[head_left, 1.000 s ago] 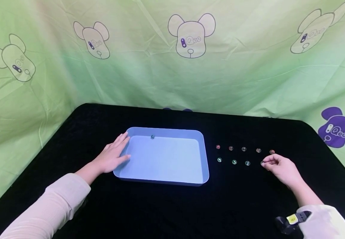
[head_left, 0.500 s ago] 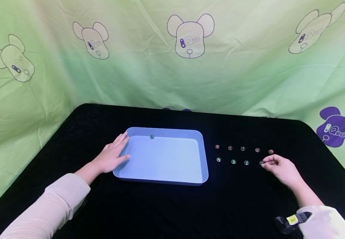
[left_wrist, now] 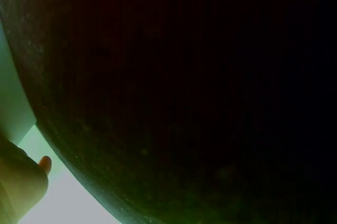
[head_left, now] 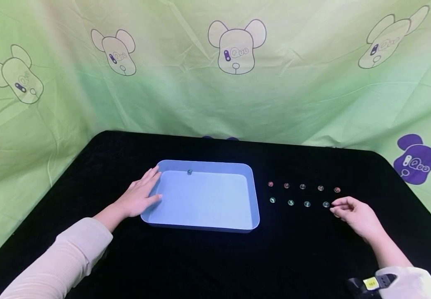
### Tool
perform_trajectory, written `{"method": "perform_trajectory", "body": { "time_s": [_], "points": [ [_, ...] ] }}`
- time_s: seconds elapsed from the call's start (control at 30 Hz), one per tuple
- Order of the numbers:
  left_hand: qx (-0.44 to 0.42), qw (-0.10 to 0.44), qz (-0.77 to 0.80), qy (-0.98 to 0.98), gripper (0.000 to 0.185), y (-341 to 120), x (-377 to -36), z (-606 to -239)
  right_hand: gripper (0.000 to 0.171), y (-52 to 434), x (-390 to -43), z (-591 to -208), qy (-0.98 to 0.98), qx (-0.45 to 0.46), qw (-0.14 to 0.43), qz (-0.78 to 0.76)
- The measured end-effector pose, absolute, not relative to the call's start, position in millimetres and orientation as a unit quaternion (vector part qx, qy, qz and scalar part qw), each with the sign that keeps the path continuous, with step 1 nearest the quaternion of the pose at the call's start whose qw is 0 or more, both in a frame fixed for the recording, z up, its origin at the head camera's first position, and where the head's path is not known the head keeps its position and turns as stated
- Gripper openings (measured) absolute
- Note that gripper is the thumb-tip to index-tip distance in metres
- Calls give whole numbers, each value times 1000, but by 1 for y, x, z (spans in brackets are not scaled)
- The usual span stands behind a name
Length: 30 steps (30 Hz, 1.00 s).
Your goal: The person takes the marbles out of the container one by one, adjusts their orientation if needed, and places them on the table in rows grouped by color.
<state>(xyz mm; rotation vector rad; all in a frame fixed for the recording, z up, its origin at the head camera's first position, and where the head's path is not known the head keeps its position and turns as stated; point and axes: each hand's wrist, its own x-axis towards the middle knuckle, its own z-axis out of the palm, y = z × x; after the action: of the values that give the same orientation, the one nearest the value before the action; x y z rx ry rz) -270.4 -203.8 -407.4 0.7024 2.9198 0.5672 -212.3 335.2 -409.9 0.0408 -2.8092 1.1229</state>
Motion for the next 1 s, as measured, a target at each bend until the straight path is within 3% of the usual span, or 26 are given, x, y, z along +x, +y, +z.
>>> {"method": "perform_trajectory", "body": {
  "time_s": [1.0],
  "points": [
    [231,42,185,954,64,-205,-271,-409,21,280,-201,-397,-884,46,58,461]
  ]
}}
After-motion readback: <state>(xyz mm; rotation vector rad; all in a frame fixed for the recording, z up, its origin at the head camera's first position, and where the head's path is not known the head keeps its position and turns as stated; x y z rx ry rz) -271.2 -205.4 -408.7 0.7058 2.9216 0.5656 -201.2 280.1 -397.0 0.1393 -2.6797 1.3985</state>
